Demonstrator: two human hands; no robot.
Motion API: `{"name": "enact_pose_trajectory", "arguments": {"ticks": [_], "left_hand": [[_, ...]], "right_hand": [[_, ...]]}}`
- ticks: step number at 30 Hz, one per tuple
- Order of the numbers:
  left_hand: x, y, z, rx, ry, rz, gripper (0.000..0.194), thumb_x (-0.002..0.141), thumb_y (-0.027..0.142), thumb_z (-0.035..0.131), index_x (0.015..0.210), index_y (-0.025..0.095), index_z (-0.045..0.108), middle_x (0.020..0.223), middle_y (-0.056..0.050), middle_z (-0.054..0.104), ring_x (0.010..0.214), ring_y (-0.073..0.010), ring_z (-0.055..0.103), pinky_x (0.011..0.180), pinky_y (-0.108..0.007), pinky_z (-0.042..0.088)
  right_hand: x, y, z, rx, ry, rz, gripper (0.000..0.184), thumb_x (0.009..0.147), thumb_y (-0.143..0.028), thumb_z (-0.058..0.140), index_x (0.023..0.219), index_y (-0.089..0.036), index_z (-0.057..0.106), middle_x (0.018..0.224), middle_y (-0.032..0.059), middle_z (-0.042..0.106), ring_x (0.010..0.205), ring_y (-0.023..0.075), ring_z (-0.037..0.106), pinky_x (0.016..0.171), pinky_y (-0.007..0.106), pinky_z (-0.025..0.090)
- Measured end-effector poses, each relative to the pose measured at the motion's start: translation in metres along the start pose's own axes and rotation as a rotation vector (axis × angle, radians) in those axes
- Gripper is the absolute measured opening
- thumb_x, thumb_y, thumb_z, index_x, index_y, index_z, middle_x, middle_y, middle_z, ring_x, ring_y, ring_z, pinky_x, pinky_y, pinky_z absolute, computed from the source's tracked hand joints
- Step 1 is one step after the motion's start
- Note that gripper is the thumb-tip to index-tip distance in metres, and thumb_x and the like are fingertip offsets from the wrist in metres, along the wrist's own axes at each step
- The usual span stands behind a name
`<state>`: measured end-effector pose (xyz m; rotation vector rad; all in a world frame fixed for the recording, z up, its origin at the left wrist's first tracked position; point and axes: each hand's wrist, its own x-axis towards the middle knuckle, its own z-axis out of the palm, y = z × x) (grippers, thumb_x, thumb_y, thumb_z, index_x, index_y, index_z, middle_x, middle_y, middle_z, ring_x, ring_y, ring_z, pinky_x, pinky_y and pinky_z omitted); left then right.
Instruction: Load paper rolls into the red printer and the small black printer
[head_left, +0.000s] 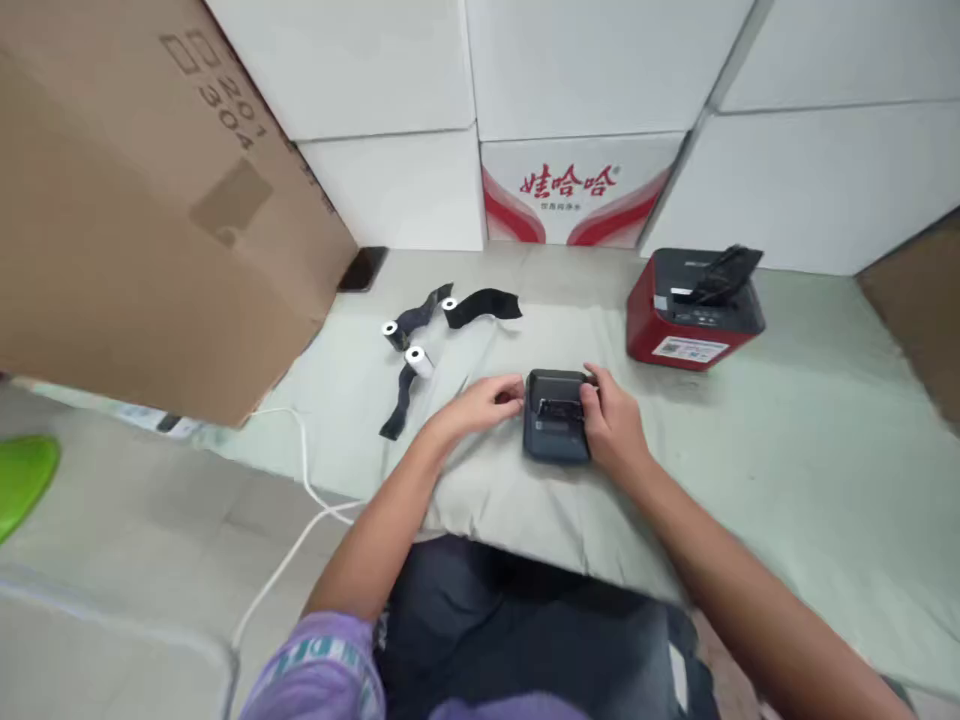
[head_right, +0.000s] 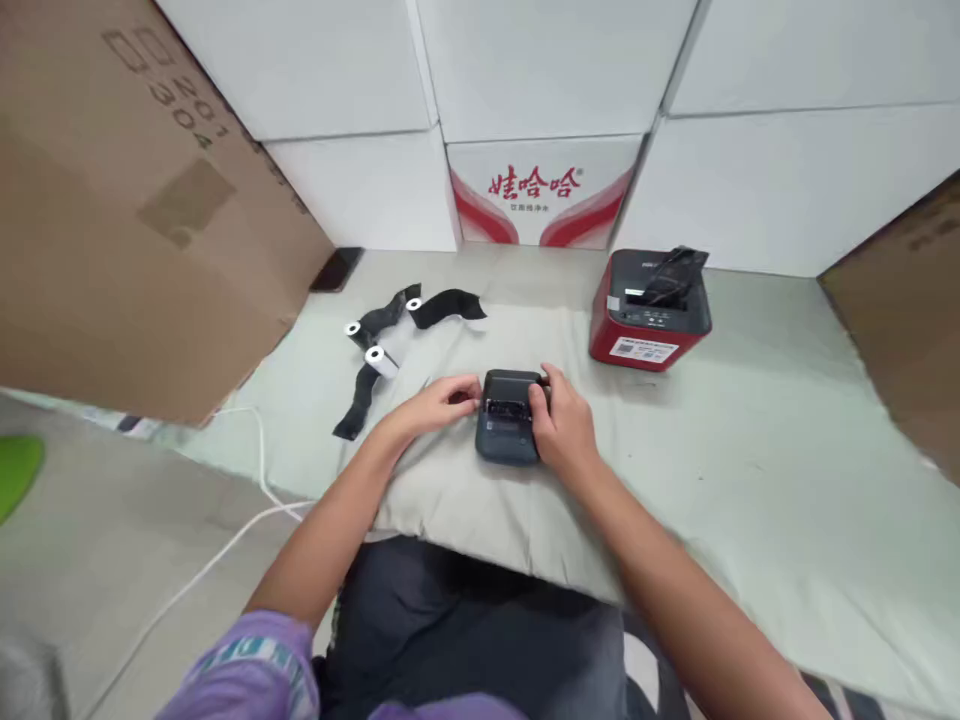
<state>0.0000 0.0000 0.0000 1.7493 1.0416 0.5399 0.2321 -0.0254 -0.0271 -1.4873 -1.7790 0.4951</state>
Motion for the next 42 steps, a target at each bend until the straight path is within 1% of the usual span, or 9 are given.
{"name": "enact_pose_trajectory", "arguments": {"ticks": [10,19,22,27,30,34,37,39,42], "left_hand": [[-0.004,-0.002,0.003,0.073,0.04,0.03,0.011,0.087,0.028,0.052,0.081,0.019,0.049,0.077,0.003,0.052,0.072,-0.0124,0.048,0.066,-0.025,0.036],[-0.002,-0.005,0.002,0.096,0.045,0.027,0.012,0.089,0.029,0.053,0.083,0.019,0.054,0.08,0.002,0.058,0.074,-0.0135,0.051,0.068,-0.025,0.039],[-0.001,-0.006,0.0,0.06,0.024,0.025,0.014,0.089,0.031,0.054,0.084,0.018,0.056,0.079,0.001,0.059,0.076,-0.0138,0.053,0.07,-0.025,0.041],[-0.003,-0.002,-0.002,0.102,0.028,0.011,0.015,0.091,0.031,0.05,0.087,0.019,0.059,0.085,0.0,0.064,0.081,-0.0155,0.057,0.074,-0.026,0.044],[-0.003,-0.001,-0.002,0.141,0.043,0.013,0.016,0.092,0.028,0.047,0.086,0.021,0.059,0.088,0.0,0.067,0.085,-0.0168,0.06,0.079,-0.027,0.046],[-0.002,-0.004,0.0,0.17,0.083,0.028,0.016,0.091,0.029,0.045,0.085,0.022,0.058,0.087,0.0,0.068,0.085,-0.0175,0.062,0.078,-0.028,0.046],[-0.001,-0.005,0.002,0.195,0.118,0.03,0.015,0.09,0.029,0.046,0.084,0.022,0.058,0.087,0.0,0.069,0.084,-0.0179,0.062,0.078,-0.028,0.045],[-0.001,-0.004,0.003,0.22,0.131,0.024,0.014,0.088,0.028,0.047,0.084,0.022,0.059,0.087,0.0,0.07,0.084,-0.0182,0.062,0.078,-0.028,0.045],[-0.002,-0.003,0.004,0.242,0.14,0.024,0.013,0.088,0.027,0.047,0.085,0.022,0.06,0.087,0.0,0.07,0.084,-0.0185,0.062,0.077,-0.028,0.045]], "right_hand": [[-0.001,-0.004,-0.001,-0.031,0.013,0.04,0.059,0.1,-0.053,0.031,0.135,-0.012,0.057,0.12,0.0192,0.072,0.106,0.0333,0.069,0.092,0.048,0.053],[-0.001,-0.003,-0.001,-0.042,0.004,0.032,0.057,0.101,-0.052,0.03,0.136,-0.016,0.057,0.131,0.0176,0.067,0.117,0.0327,0.065,0.099,0.048,0.05],[-0.002,-0.001,-0.005,-0.016,0.014,0.023,0.057,0.099,-0.051,0.035,0.141,-0.016,0.052,0.125,0.0175,0.068,0.105,0.0313,0.066,0.094,0.049,0.052],[0.0,0.001,-0.026,0.068,-0.179,-0.268,0.077,0.087,-0.045,0.059,0.156,-0.025,0.031,0.143,0.0143,0.056,0.108,0.0298,0.058,0.086,0.045,0.053],[0.006,0.003,-0.035,0.131,-0.275,-0.319,0.075,0.086,-0.039,0.062,0.154,-0.029,0.033,0.143,0.0124,0.054,0.109,0.028,0.056,0.08,0.04,0.053],[0.016,0.004,-0.033,0.245,-0.194,-0.237,0.056,0.086,-0.037,0.066,0.139,-0.028,0.049,0.132,0.0115,0.059,0.096,0.0223,0.06,0.072,0.035,0.052],[0.033,0.001,-0.028,0.286,0.008,-0.179,0.021,0.087,-0.04,0.067,0.1,-0.025,0.061,0.109,0.0078,0.063,0.087,0.0199,0.06,0.065,0.031,0.048],[0.048,-0.004,-0.026,0.212,0.095,-0.189,0.023,0.087,-0.041,0.066,0.077,-0.023,0.057,0.096,0.006,0.061,0.084,0.0197,0.059,0.065,0.031,0.047],[0.071,-0.01,-0.023,0.063,0.089,-0.189,0.03,0.085,-0.042,0.066,0.065,-0.022,0.056,0.092,0.0062,0.058,0.082,0.0201,0.056,0.069,0.034,0.048]]}}
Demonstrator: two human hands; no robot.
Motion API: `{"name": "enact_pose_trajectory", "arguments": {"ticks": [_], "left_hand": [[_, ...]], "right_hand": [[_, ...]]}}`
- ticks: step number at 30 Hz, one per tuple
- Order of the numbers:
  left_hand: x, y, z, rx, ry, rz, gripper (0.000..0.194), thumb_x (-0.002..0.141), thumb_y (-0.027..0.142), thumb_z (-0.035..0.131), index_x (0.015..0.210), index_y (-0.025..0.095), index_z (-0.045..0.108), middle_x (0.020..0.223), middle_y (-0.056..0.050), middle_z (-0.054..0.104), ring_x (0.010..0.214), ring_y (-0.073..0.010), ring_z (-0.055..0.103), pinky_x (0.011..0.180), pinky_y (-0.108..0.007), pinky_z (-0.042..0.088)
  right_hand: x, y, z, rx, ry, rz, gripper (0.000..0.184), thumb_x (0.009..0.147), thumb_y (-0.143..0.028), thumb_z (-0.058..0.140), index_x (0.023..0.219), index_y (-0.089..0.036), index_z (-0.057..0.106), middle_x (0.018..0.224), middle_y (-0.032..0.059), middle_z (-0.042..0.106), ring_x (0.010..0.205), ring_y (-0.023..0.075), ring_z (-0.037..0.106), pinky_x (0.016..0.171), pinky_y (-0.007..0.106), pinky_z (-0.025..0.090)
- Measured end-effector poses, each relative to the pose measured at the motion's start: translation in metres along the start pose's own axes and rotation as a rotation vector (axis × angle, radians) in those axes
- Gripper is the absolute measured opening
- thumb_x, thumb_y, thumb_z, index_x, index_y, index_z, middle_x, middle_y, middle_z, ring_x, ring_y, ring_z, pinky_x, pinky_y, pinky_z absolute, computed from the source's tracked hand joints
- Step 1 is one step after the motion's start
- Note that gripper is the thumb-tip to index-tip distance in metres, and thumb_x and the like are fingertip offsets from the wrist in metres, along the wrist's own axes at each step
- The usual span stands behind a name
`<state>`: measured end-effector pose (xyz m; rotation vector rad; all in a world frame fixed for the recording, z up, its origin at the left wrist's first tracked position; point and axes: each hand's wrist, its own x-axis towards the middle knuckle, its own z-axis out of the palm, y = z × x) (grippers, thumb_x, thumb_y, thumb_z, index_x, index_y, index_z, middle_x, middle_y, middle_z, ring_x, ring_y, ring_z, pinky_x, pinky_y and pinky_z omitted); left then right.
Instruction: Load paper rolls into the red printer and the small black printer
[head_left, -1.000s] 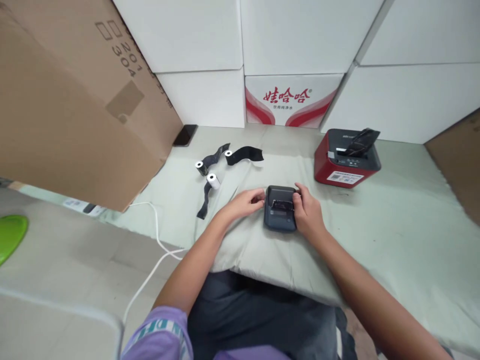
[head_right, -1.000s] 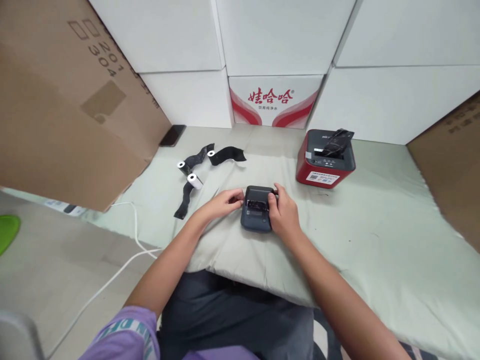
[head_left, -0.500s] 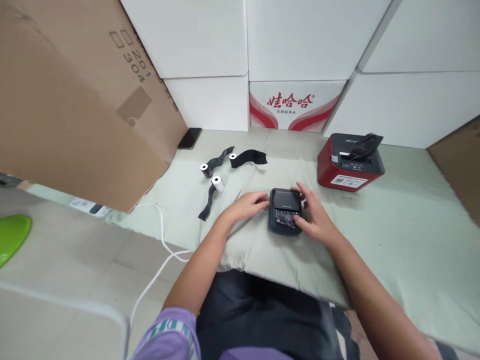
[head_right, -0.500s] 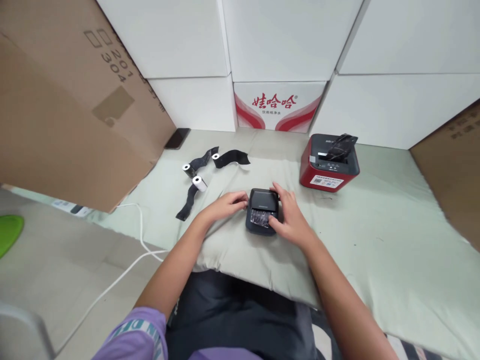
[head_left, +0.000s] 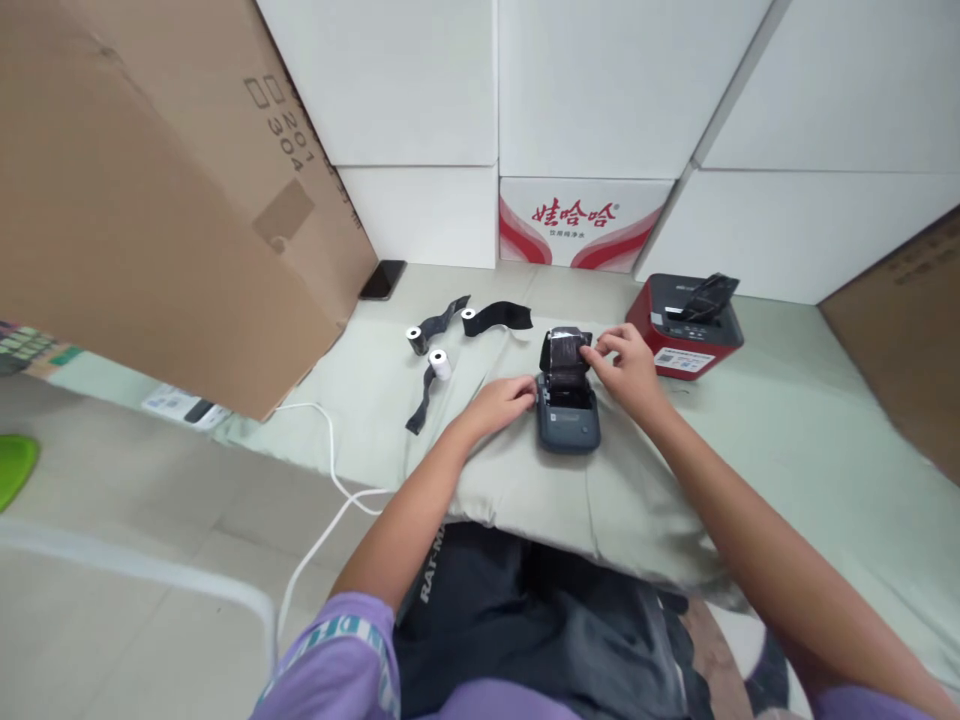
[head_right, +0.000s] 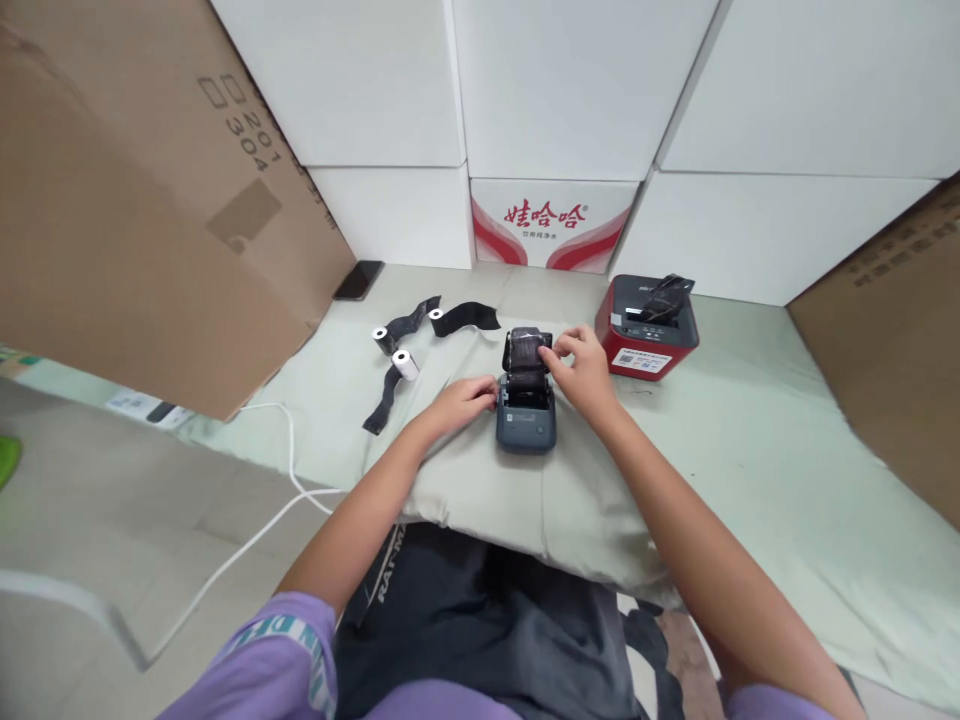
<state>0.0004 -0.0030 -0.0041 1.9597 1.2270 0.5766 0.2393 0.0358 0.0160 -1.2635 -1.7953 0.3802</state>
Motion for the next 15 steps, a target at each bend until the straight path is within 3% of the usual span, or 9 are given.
{"name": "enact_pose_trajectory", "arguments": {"ticks": [6,11,13,15], "left_hand": [[0.001,-0.003,0.001,0.022,0.016,0.016,0.014,0.087,0.027,0.048,0.084,0.022,0.061,0.086,0.0,0.071,0.084,-0.0189,0.063,0.076,-0.028,0.044],[0.002,-0.006,0.002,0.042,0.019,0.006,0.016,0.088,0.026,0.049,0.087,0.022,0.064,0.089,-0.001,0.072,0.086,-0.0191,0.064,0.079,-0.029,0.045],[0.002,-0.006,0.001,0.052,0.022,0.009,0.015,0.088,0.027,0.051,0.088,0.021,0.065,0.089,-0.001,0.072,0.085,-0.019,0.064,0.079,-0.029,0.045],[0.001,-0.005,0.001,0.061,0.027,0.013,0.014,0.086,0.028,0.055,0.089,0.02,0.066,0.09,-0.001,0.072,0.083,-0.0187,0.063,0.077,-0.028,0.045]], "right_hand": [[0.009,0.003,0.004,-0.05,-0.145,0.086,0.024,0.079,-0.044,0.07,0.079,-0.02,0.074,0.112,0.0094,0.059,0.08,0.0189,0.059,0.082,0.041,0.053],[-0.007,0.005,-0.009,0.17,-0.364,0.143,0.024,0.078,-0.039,0.061,0.071,-0.021,0.074,0.136,0.0091,0.057,0.119,0.0288,0.058,0.098,0.043,0.052],[-0.011,0.006,-0.014,0.269,-0.462,0.13,0.027,0.079,-0.039,0.055,0.072,-0.021,0.074,0.144,0.0067,0.055,0.125,0.0293,0.056,0.104,0.044,0.049],[-0.011,0.008,-0.017,0.339,-0.525,0.154,0.033,0.083,-0.039,0.048,0.085,-0.022,0.077,0.141,0.0063,0.059,0.122,0.0285,0.059,0.104,0.046,0.05]]}}
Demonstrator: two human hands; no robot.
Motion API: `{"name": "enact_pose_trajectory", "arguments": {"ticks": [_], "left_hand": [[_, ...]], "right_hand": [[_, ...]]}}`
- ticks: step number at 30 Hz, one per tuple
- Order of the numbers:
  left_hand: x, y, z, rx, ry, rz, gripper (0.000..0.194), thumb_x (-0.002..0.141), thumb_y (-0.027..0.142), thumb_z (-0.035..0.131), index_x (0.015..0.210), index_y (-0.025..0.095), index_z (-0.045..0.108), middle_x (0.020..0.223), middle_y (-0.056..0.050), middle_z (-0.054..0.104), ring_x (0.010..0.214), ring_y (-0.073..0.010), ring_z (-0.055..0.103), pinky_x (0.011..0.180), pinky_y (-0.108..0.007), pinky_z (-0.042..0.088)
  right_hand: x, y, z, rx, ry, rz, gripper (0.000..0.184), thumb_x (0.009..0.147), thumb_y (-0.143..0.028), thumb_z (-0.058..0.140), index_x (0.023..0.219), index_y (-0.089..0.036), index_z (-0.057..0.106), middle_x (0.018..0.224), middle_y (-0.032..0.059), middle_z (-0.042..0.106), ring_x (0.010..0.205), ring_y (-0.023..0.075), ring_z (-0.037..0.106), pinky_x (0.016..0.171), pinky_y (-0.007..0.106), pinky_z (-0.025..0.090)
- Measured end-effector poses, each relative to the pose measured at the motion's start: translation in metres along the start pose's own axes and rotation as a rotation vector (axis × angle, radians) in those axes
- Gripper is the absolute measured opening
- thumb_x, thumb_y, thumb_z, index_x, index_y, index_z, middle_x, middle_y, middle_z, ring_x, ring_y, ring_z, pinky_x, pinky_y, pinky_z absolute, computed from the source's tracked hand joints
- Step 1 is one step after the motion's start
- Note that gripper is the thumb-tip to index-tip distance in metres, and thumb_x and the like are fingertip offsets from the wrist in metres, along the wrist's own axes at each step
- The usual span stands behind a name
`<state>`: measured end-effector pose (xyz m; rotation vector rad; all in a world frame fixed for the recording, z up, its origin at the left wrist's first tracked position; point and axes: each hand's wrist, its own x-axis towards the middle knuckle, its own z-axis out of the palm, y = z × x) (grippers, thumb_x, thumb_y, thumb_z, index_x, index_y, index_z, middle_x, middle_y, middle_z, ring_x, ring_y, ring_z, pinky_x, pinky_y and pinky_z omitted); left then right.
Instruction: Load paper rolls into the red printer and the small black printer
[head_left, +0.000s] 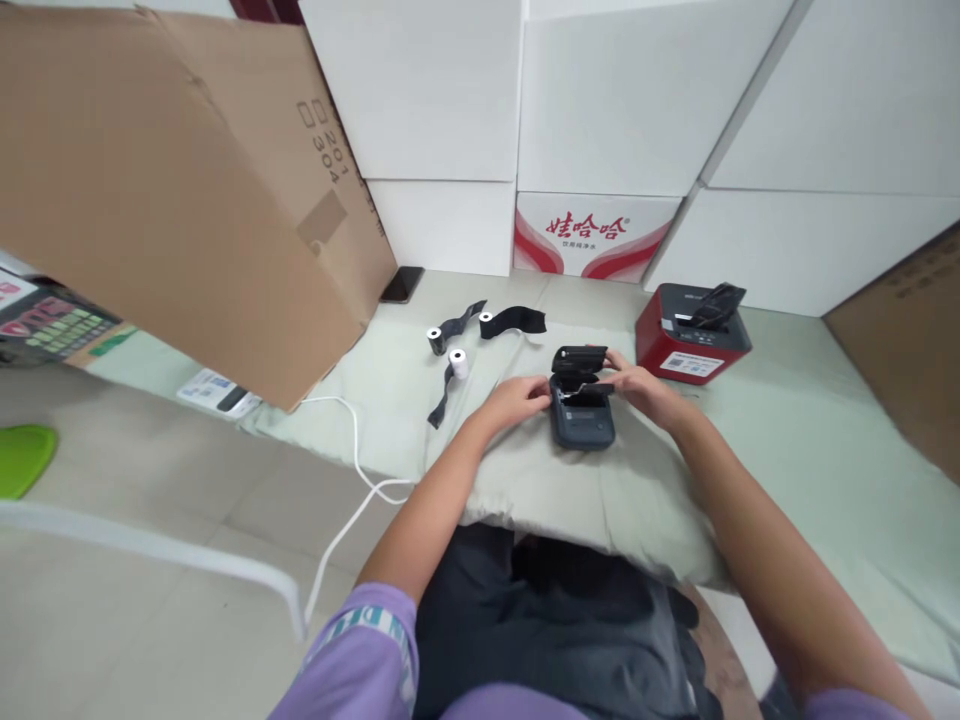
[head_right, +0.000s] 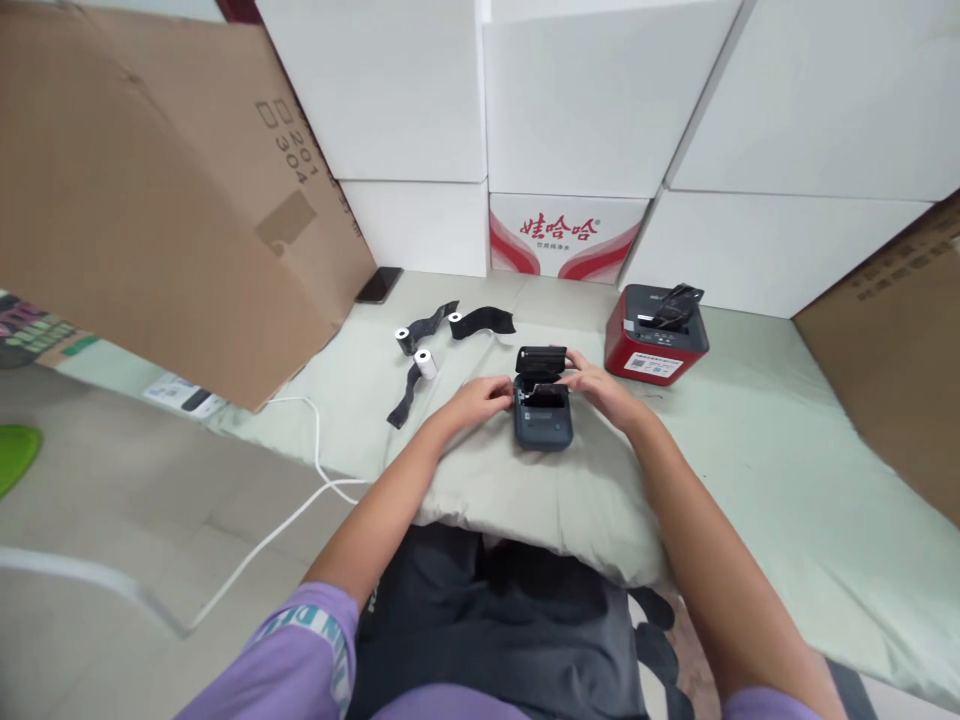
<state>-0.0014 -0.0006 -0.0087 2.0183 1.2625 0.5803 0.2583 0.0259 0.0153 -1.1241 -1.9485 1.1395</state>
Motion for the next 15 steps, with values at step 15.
{"name": "enact_pose_trajectory", "arguments": {"ticks": [15], "left_hand": [[0.0,-0.002,-0.001,0.014,0.02,0.047,0.017,0.084,0.032,0.058,0.089,0.019,0.067,0.084,-0.001,0.069,0.076,-0.0162,0.059,0.068,-0.026,0.041]], "right_hand": [[0.017,-0.017,0.025,-0.732,0.067,0.205,0.026,0.066,-0.033,0.086,0.092,-0.034,0.083,0.13,0.0129,0.06,0.135,0.0496,0.037,0.101,0.071,0.038]]}}
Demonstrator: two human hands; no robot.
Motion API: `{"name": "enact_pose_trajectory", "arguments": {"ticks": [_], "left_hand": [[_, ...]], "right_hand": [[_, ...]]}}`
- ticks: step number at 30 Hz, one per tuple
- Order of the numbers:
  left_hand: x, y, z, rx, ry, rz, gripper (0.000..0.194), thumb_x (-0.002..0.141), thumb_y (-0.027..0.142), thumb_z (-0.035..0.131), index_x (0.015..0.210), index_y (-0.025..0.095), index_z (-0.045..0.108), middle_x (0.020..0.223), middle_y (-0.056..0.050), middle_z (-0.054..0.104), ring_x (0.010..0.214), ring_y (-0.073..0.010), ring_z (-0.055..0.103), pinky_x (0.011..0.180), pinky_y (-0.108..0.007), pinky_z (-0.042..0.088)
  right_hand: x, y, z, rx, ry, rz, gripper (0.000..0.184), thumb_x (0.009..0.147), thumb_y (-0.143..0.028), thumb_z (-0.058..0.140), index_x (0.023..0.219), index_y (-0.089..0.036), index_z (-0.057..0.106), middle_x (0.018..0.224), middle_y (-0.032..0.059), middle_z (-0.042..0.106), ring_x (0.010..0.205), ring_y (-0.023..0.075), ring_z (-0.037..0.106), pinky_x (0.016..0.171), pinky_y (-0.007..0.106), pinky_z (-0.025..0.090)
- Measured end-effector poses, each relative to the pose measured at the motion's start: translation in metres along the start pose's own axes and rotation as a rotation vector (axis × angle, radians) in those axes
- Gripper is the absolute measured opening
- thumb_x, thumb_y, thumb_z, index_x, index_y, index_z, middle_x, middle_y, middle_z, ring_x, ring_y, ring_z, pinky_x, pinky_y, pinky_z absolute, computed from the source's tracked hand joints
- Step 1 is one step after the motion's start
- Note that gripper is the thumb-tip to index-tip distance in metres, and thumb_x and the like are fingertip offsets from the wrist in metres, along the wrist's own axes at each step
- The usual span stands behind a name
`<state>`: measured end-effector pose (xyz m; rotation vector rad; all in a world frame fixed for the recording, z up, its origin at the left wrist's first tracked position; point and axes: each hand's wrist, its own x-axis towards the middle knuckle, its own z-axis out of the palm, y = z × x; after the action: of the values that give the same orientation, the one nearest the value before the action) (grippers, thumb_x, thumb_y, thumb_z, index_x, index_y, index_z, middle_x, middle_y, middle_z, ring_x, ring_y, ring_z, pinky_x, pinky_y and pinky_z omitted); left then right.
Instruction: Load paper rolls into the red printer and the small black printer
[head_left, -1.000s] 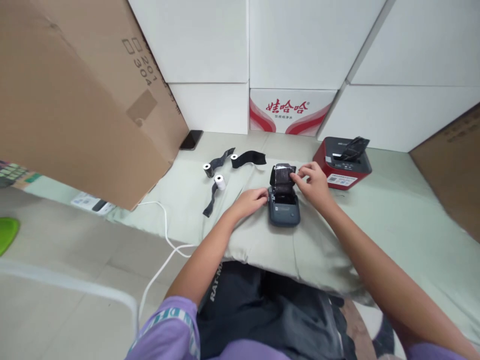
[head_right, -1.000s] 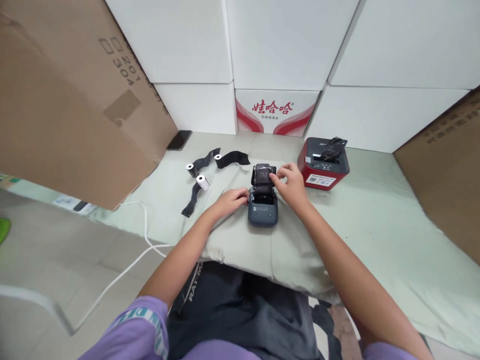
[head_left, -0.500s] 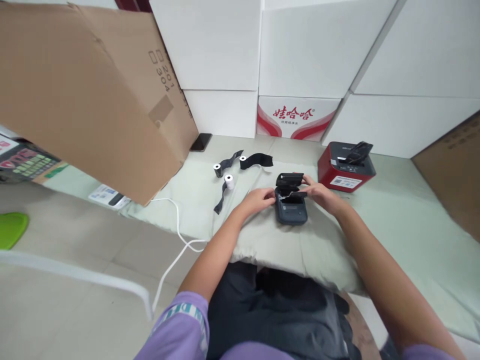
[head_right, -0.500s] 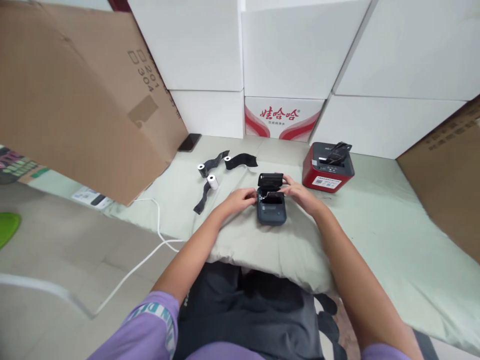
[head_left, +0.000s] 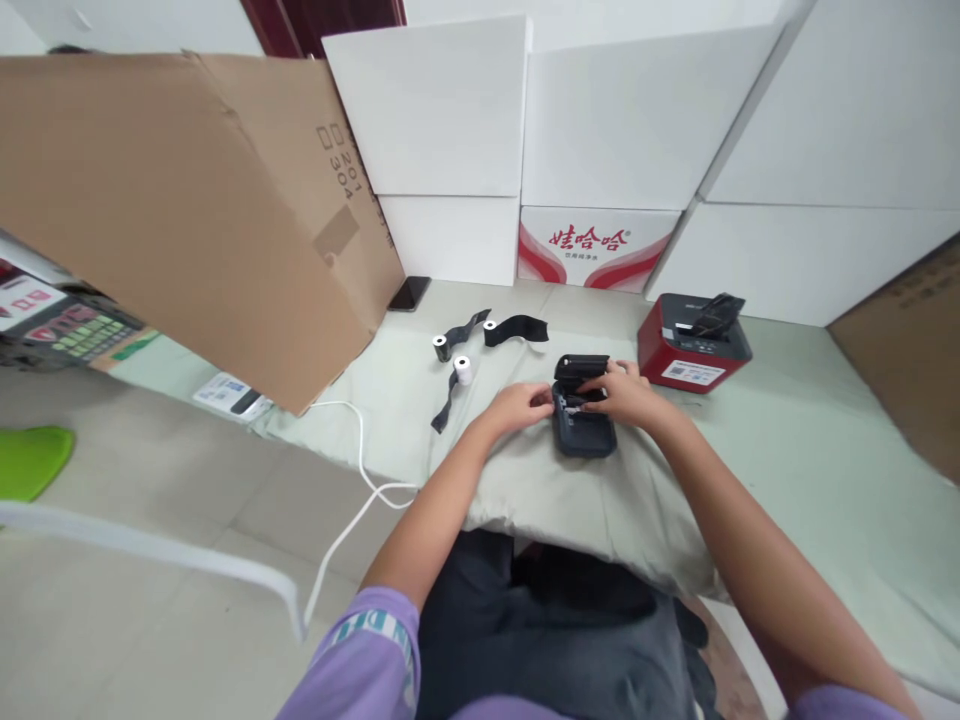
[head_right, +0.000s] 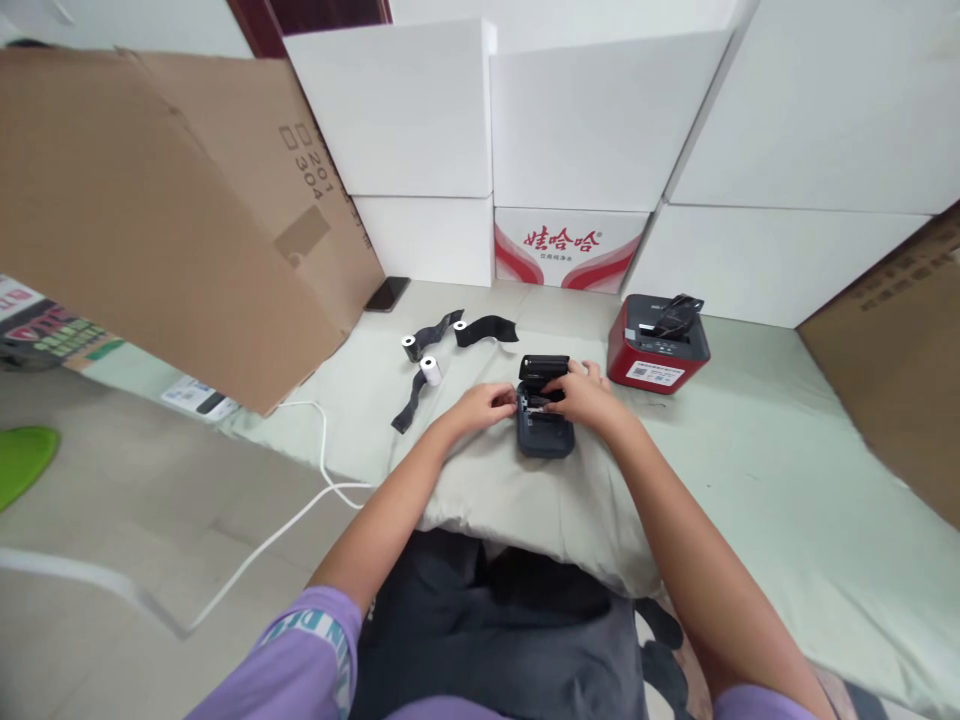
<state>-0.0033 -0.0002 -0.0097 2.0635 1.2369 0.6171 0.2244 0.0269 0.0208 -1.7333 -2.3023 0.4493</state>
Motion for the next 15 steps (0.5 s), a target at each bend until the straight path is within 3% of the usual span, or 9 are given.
{"name": "enact_pose_trajectory", "arguments": {"ticks": [5,9,12,15], "left_hand": [[0.0,-0.002,0.001,-0.012,0.01,-0.001,0.018,0.084,0.033,0.059,0.09,0.019,0.068,0.086,-0.001,0.07,0.078,-0.0163,0.06,0.069,-0.026,0.042],[0.001,-0.005,0.001,-0.028,0.006,0.0,0.018,0.085,0.034,0.06,0.091,0.019,0.069,0.088,-0.001,0.072,0.079,-0.0162,0.061,0.07,-0.026,0.042],[0.002,-0.005,0.001,-0.021,0.003,-0.005,0.018,0.085,0.034,0.061,0.089,0.019,0.069,0.086,-0.001,0.072,0.078,-0.0161,0.061,0.069,-0.026,0.041],[0.004,-0.005,0.001,-0.004,0.004,-0.007,0.017,0.085,0.034,0.061,0.086,0.018,0.068,0.083,-0.001,0.071,0.076,-0.0157,0.06,0.069,-0.026,0.041]], "right_hand": [[0.005,-0.001,-0.012,0.013,0.012,0.0,0.023,0.063,-0.03,0.089,0.084,-0.029,0.081,0.113,0.0141,0.061,0.12,0.044,0.05,0.097,0.063,0.045],[-0.011,0.003,-0.048,0.126,0.225,-0.117,0.031,0.064,-0.045,0.087,0.088,-0.028,0.078,0.106,0.0117,0.06,0.106,0.0355,0.058,0.096,0.059,0.048],[-0.02,-0.024,-0.072,0.244,0.381,-0.204,0.036,0.075,-0.052,0.077,0.099,-0.025,0.075,0.101,0.0114,0.063,0.092,0.03,0.061,0.084,0.05,0.053],[-0.008,-0.074,-0.073,0.34,0.364,-0.244,0.034,0.082,-0.042,0.069,0.108,-0.021,0.069,0.094,0.0082,0.069,0.082,0.0249,0.064,0.076,0.041,0.053]]}}
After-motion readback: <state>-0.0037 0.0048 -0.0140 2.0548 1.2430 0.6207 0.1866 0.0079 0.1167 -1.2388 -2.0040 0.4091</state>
